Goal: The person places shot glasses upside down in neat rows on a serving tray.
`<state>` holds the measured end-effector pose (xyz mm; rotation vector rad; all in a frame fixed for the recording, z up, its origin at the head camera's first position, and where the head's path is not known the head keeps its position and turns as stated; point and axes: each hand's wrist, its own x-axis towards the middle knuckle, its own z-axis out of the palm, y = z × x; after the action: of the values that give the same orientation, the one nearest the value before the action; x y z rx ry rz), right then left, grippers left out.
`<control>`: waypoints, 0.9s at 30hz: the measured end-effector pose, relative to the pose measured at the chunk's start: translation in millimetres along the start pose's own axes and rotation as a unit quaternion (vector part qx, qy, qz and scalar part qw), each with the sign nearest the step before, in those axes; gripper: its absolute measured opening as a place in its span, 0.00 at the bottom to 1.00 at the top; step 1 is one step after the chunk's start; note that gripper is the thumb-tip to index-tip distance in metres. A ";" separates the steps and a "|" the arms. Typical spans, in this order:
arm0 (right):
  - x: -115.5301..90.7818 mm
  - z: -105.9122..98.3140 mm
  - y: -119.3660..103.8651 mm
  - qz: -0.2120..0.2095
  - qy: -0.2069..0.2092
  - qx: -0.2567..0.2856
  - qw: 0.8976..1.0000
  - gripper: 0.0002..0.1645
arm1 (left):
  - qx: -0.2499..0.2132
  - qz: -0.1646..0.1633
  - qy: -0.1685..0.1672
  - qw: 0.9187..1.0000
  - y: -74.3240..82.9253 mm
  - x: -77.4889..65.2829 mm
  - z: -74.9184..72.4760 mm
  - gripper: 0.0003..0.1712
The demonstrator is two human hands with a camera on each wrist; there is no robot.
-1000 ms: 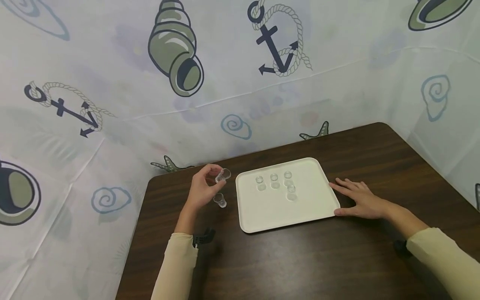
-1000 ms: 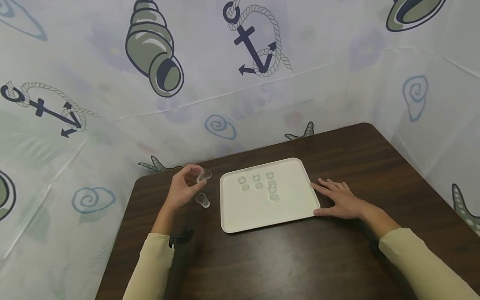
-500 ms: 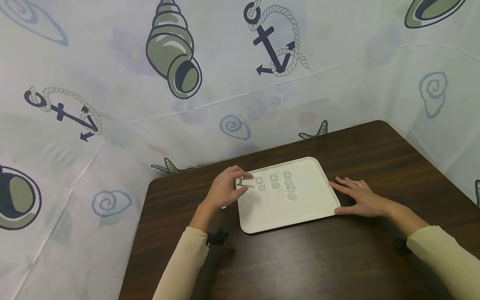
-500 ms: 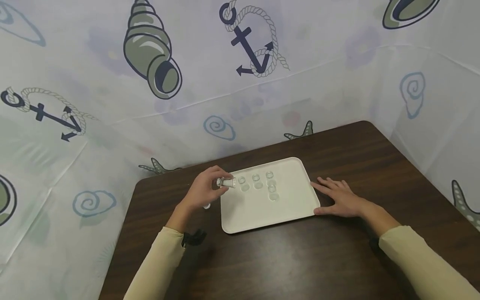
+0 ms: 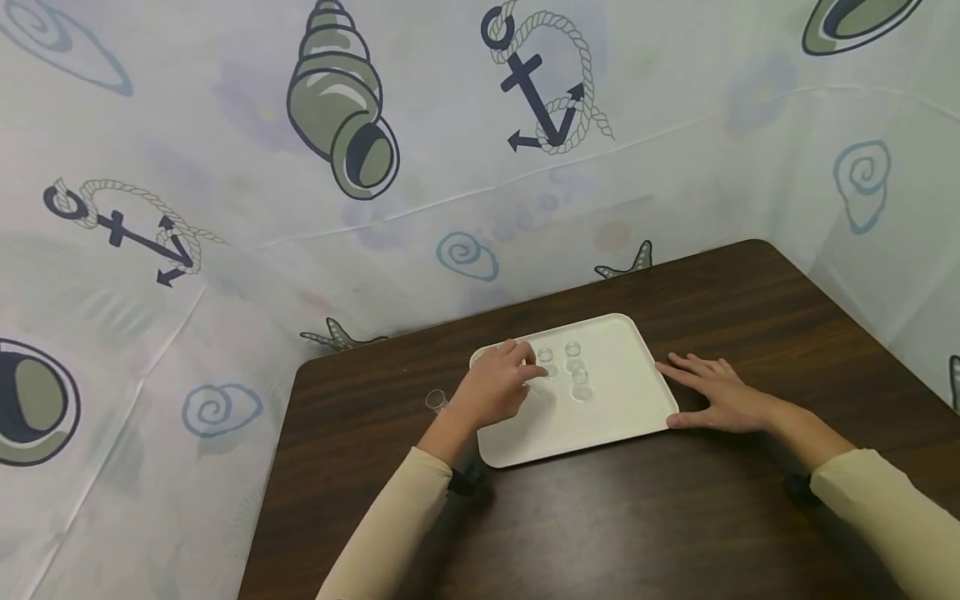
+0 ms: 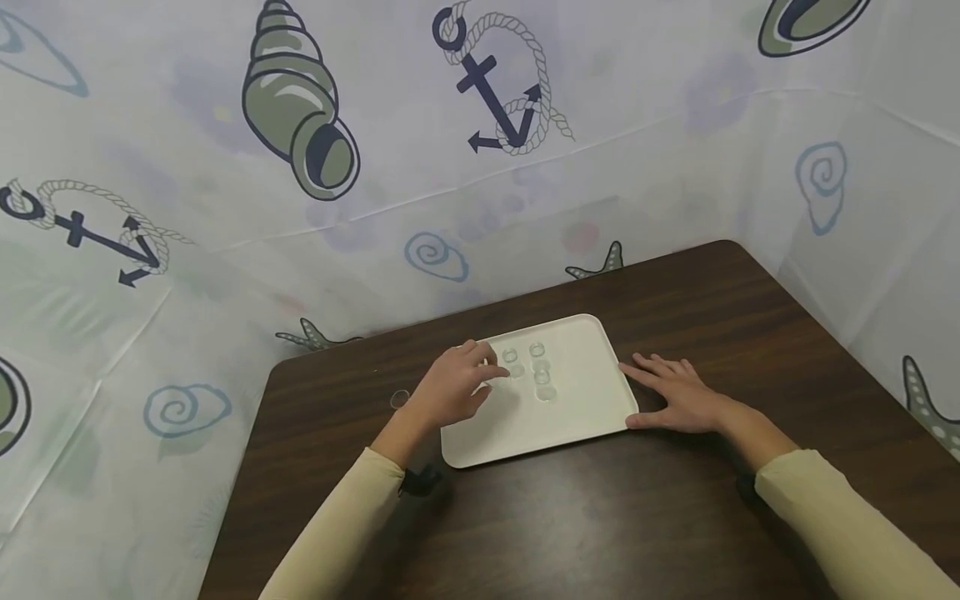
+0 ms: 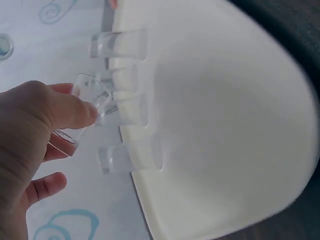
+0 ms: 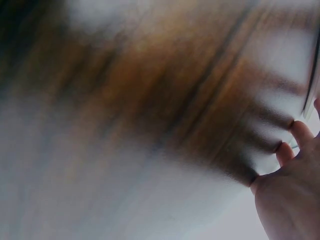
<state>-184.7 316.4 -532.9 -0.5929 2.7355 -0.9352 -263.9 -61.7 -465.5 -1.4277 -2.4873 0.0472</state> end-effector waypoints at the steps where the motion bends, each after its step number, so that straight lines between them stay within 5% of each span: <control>1: 0.0 -0.1 -0.2 -0.001 0.001 -0.001 1.000 0.54 | 0.012 0.006 -0.002 1.000 1.7 1.3 2.1 0.19; 7: -0.1 -0.9 -0.9 0.001 0.000 -0.001 1.000 0.54 | 0.048 0.021 -0.020 0.998 6.4 6.2 12.3 0.19; 27: -0.7 -1.0 1.5 0.002 -0.003 -0.007 1.000 0.53 | 0.057 0.041 -0.028 0.997 17.1 20.4 22.3 0.15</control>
<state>-184.8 318.3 -533.1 -0.5929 2.7393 -0.9113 -264.8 -33.2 -485.3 -1.4994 -2.4253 0.2440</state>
